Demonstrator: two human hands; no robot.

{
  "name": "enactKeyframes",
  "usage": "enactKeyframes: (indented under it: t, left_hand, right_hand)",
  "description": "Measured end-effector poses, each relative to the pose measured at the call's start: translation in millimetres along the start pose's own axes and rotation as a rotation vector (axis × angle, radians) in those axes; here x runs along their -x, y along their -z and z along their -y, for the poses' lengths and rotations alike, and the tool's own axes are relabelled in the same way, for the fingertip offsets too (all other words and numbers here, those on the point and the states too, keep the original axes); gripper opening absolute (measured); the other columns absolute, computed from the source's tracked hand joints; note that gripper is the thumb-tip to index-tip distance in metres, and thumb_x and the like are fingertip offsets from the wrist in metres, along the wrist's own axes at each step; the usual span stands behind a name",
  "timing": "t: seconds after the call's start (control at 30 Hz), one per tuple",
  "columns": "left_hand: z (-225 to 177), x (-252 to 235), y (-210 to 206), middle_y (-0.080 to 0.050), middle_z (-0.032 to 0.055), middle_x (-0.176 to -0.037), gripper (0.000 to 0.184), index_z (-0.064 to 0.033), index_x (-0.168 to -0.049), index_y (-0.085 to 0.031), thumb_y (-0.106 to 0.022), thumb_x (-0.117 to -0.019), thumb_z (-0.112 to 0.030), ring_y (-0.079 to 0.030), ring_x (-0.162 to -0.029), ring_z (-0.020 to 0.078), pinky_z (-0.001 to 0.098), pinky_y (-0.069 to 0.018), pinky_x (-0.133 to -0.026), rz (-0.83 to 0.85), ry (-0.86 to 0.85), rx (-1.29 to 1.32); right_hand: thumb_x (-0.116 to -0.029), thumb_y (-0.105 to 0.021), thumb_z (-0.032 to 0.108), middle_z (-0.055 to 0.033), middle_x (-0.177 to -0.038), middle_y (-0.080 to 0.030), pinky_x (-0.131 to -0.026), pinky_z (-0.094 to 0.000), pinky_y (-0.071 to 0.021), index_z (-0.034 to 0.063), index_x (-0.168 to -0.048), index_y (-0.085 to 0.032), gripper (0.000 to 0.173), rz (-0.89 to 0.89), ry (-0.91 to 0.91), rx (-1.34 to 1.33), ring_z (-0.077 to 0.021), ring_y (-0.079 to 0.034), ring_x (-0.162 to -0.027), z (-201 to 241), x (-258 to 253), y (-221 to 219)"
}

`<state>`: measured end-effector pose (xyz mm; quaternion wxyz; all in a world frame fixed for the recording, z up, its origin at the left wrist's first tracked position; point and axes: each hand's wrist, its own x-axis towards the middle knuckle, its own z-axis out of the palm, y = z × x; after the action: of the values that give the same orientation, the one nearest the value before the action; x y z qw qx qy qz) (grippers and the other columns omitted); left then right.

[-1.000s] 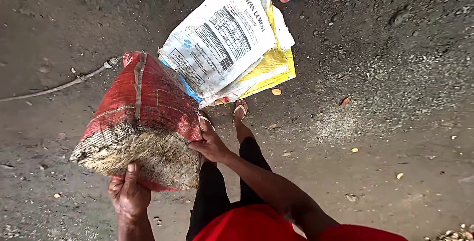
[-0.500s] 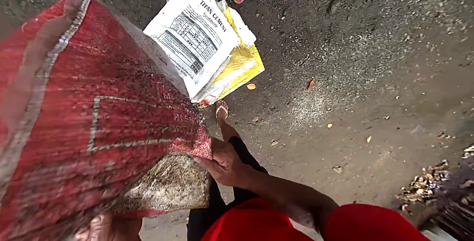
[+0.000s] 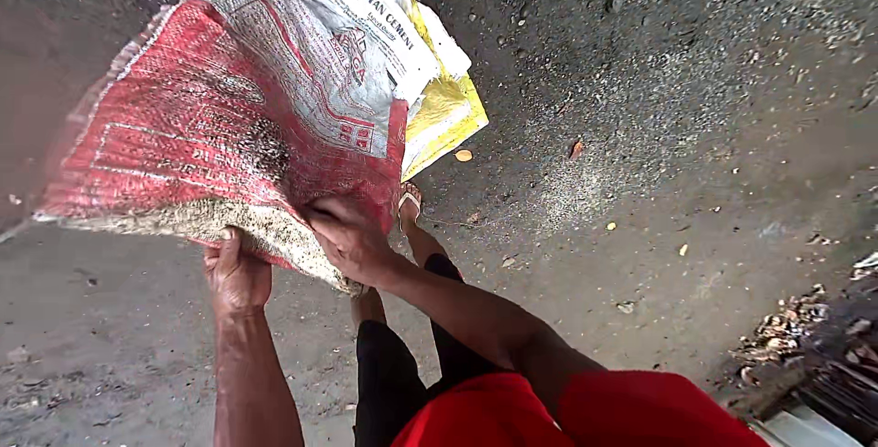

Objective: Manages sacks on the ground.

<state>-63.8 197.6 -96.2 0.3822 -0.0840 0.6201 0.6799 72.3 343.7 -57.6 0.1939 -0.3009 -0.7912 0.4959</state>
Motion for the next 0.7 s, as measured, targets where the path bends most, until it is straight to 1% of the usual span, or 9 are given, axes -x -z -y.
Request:
enactKeyframes:
  t: [0.07, 0.13, 0.2, 0.27, 0.33, 0.4, 0.5, 0.57, 0.7]
  left_hand:
    - [13.6, -4.0, -4.5, -0.065, 0.0026, -0.128, 0.034, -0.0167, -0.143, -0.041, -0.04, -0.1097, -0.02, -0.064, -0.119, 0.0181, 0.0446, -0.0541, -0.102, -0.131, 0.011, -0.079]
    - [22.8, -3.3, -8.7, -0.054, 0.0054, -0.144, 0.054, -0.0155, -0.157, -0.024, -0.046, -0.1081, -0.021, -0.059, -0.127, 0.0179, 0.0434, -0.052, -0.106, -0.243, -0.033, -0.191]
    - [27.9, 1.2, -9.5, -0.036, 0.0084, -0.16, 0.085, -0.0169, -0.163, -0.001, -0.058, -0.1015, -0.034, -0.05, -0.138, 0.0168, 0.041, -0.0486, -0.11, -0.261, -0.058, -0.324]
    - [31.5, 5.4, -14.8, -0.03, 0.0114, -0.163, 0.115, -0.0175, -0.163, 0.011, -0.069, -0.088, -0.055, -0.048, -0.138, 0.0156, 0.0398, -0.0501, -0.106, -0.242, -0.041, -0.443]
    - [37.7, 7.2, -24.4, -0.036, 0.0138, -0.158, 0.129, -0.0162, -0.163, 0.012, -0.073, -0.078, -0.065, -0.055, -0.126, 0.0145, 0.0378, -0.0547, -0.094, -0.23, 0.012, -0.538]
    - [45.0, 3.5, -31.6, -0.045, 0.0138, -0.145, 0.124, -0.0178, -0.164, 0.006, -0.075, -0.0798, -0.057, -0.058, -0.114, 0.0176, 0.0403, -0.0552, -0.087, -0.209, 0.102, -0.526]
    - [46.1, -8.2, -40.0, -0.045, 0.0154, -0.15, 0.11, -0.0228, -0.165, 0.001, -0.072, -0.0851, -0.043, -0.055, -0.123, 0.0248, 0.0499, -0.05, -0.098, -0.195, 0.181, -0.338]
    - [44.9, -14.6, -46.2, -0.052, 0.0097, -0.146, 0.11, -0.0221, -0.163, -0.004, -0.072, -0.0848, -0.057, -0.061, -0.122, 0.0185, 0.0416, -0.0544, -0.098, -0.159, 0.101, -0.198]
    - [29.3, -24.4, -63.2, -0.05, 0.002, -0.151, 0.116, -0.019, -0.163, -0.01, -0.071, -0.0804, -0.072, -0.054, -0.133, 0.0126, 0.0376, -0.0491, -0.109, 0.013, -0.121, -0.029]
  right_hand:
    - [-0.0921, -0.063, 0.0, -0.0148, -0.11, -0.072, -0.089, -0.0407, -0.059, 0.003, -0.111, -0.078, 0.024, 0.033, -0.028, 0.029, -0.0262, -0.069, -0.104, -11.4, -0.2, -9.5]
    - [-0.0926, -0.063, 0.0, -0.0155, -0.111, -0.072, -0.089, -0.0408, -0.0593, 0.002, -0.111, -0.077, 0.023, 0.06, -0.052, 0.04, -0.0268, -0.069, -0.104, -18.8, 0.8, -16.7]
    - [-0.0934, -0.063, 0.0, -0.0152, -0.111, -0.072, -0.09, -0.0409, -0.059, 0.0026, -0.113, -0.077, 0.024, 0.085, -0.06, 0.051, -0.027, -0.069, -0.105, -24.8, 3.5, -23.4]
    - [-0.0939, -0.063, 0.0, -0.0146, -0.111, -0.072, -0.092, -0.0422, -0.0581, 0.0039, -0.113, -0.077, 0.024, 0.116, -0.063, 0.045, -0.0275, -0.069, -0.106, -28.8, 5.4, -28.7]
    - [-0.0943, -0.063, 0.001, -0.0139, -0.113, -0.072, -0.094, -0.0441, -0.0575, 0.0056, -0.114, -0.077, 0.025, 0.15, -0.065, 0.047, -0.0276, -0.068, -0.108, -32.5, 6.1, -34.1]
    - [-0.094, -0.064, 0.001, -0.0134, -0.113, -0.072, -0.094, -0.0448, -0.0573, 0.0073, -0.115, -0.078, 0.025, 0.144, -0.062, 0.066, -0.028, -0.068, -0.109, -36.9, 4.2, -41.6]
    - [-0.0951, -0.064, 0.002, -0.0131, -0.115, -0.072, -0.096, -0.0463, -0.0558, 0.008, -0.118, -0.077, 0.027, 0.14, -0.08, 0.078, -0.029, -0.067, -0.112, -40.1, -2.9, -45.9]
    - [-0.0953, -0.064, 0.003, -0.0138, -0.115, -0.071, -0.098, -0.0461, -0.0549, 0.0065, -0.118, -0.076, 0.026, 0.121, -0.064, 0.031, -0.029, -0.066, -0.112, -36.1, -5.4, -48.2]
    - [-0.0961, -0.063, 0.003, -0.0152, -0.117, -0.071, -0.099, -0.0463, -0.0543, 0.0036, -0.117, -0.077, 0.024, 0.039, -0.035, -0.024, -0.0288, -0.066, -0.114, -16.3, -12.3, -50.8]
